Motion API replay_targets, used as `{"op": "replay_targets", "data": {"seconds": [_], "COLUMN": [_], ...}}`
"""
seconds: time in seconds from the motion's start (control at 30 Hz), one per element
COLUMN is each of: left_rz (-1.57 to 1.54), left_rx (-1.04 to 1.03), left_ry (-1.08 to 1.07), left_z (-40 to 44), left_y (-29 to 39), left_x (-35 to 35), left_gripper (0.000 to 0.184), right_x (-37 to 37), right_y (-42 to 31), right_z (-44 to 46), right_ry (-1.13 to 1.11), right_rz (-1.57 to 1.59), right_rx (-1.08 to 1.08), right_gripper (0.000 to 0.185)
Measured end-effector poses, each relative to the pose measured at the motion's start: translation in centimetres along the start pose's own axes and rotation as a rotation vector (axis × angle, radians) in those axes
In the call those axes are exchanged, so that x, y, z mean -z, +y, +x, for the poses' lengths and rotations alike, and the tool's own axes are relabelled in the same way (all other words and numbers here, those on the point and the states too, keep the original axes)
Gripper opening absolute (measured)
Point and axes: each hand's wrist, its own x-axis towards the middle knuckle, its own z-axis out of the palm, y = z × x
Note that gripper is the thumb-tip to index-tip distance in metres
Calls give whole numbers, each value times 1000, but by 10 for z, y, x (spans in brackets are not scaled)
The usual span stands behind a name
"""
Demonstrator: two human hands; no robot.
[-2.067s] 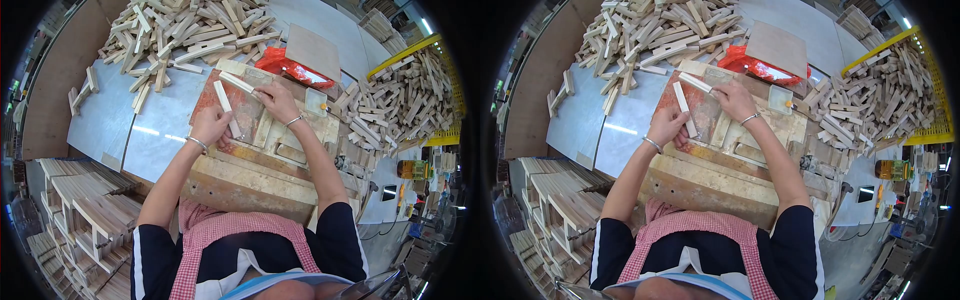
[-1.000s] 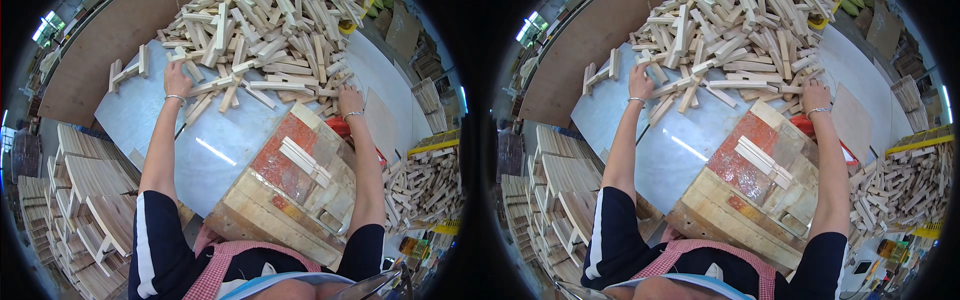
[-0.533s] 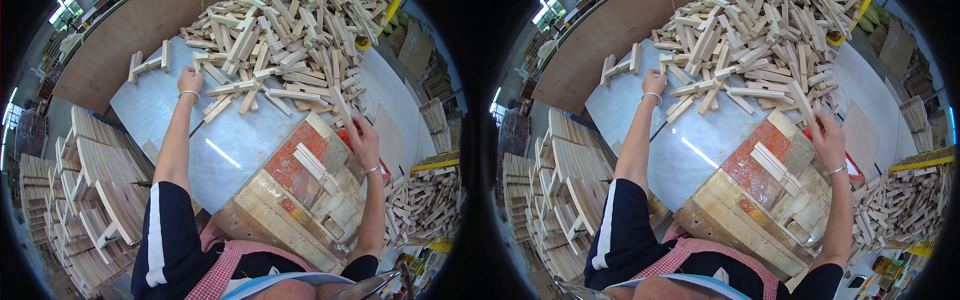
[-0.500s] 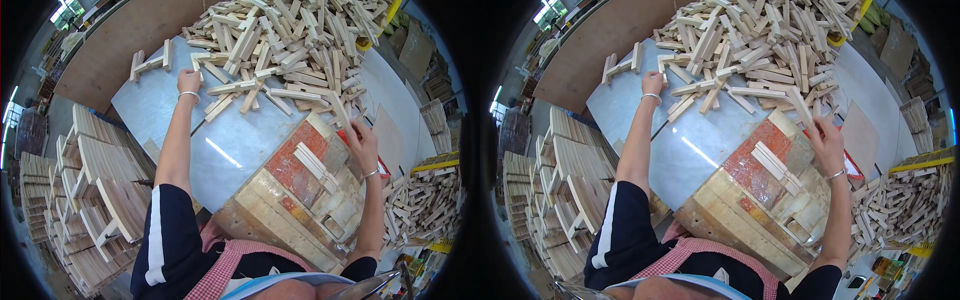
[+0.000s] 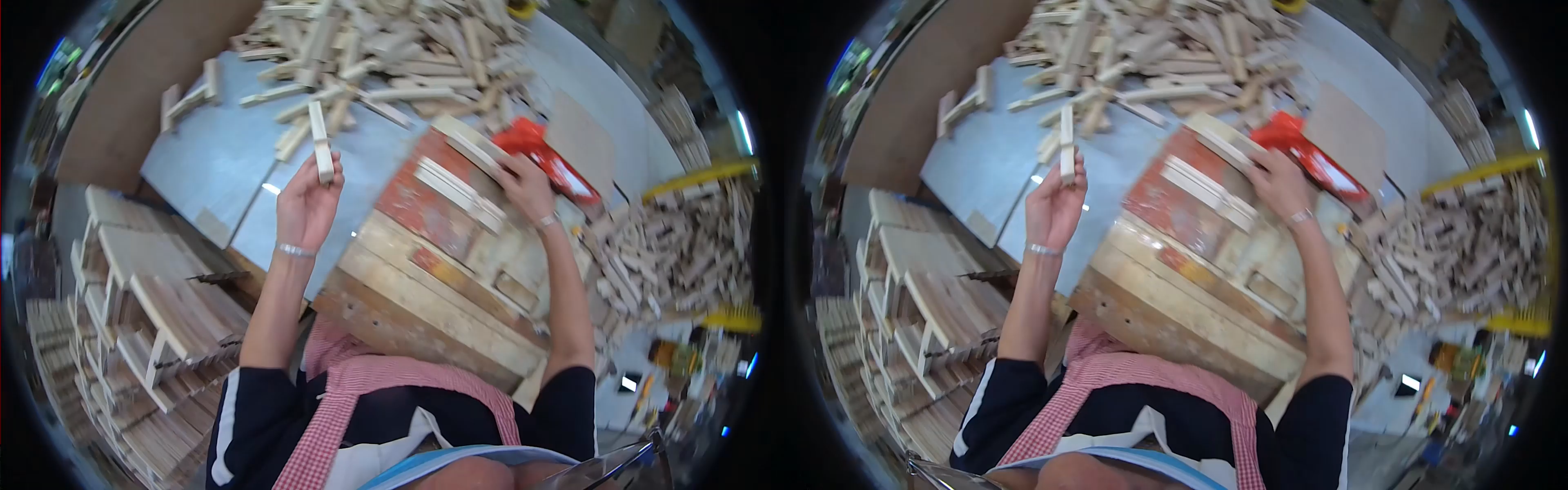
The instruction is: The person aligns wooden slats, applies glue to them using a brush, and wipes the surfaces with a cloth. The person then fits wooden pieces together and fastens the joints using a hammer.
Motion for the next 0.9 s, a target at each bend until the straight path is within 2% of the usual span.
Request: {"op": "replay_targets", "data": {"seconds": [0.07,0.17,0.23,0.47,0.5,0.53,0.67,0.73,0.9], "left_rz": [47,146,229,265,392,517,634,805,949], "left_rx": [114,245,338,548,566,584,641,782,943], "left_ry": [2,-11,88,129,129,127,157,101,84], "left_z": [-32,-63,-76,-62,-58,-55,-43,-36,-22], "left_y": [-29,-65,-86,-123,-126,-128,-134,-133,-135], "left_x": [-18,-37,-46,-49,-52,-53,-59,-64,-69], "left_gripper": [39,38,37,29,28,29,34,42,51], "right_x": [-5,-3,-3,-8,-9,-11,-17,-20,-15], "right_y": [-1,-17,-18,-18,-17,-15,-12,-10,-20], "right_z": [-3,-5,-6,-10,-11,-11,-10,-10,-11], "right_ry": [-13,-43,-51,-42,-42,-28,24,18,-37], "right_rz": [-8,3,61,95,97,89,173,176,208], "right_rx": [36,-33,-5,4,-2,18,76,69,70], "right_gripper": [27,25,24,25,25,23,21,21,19]}}
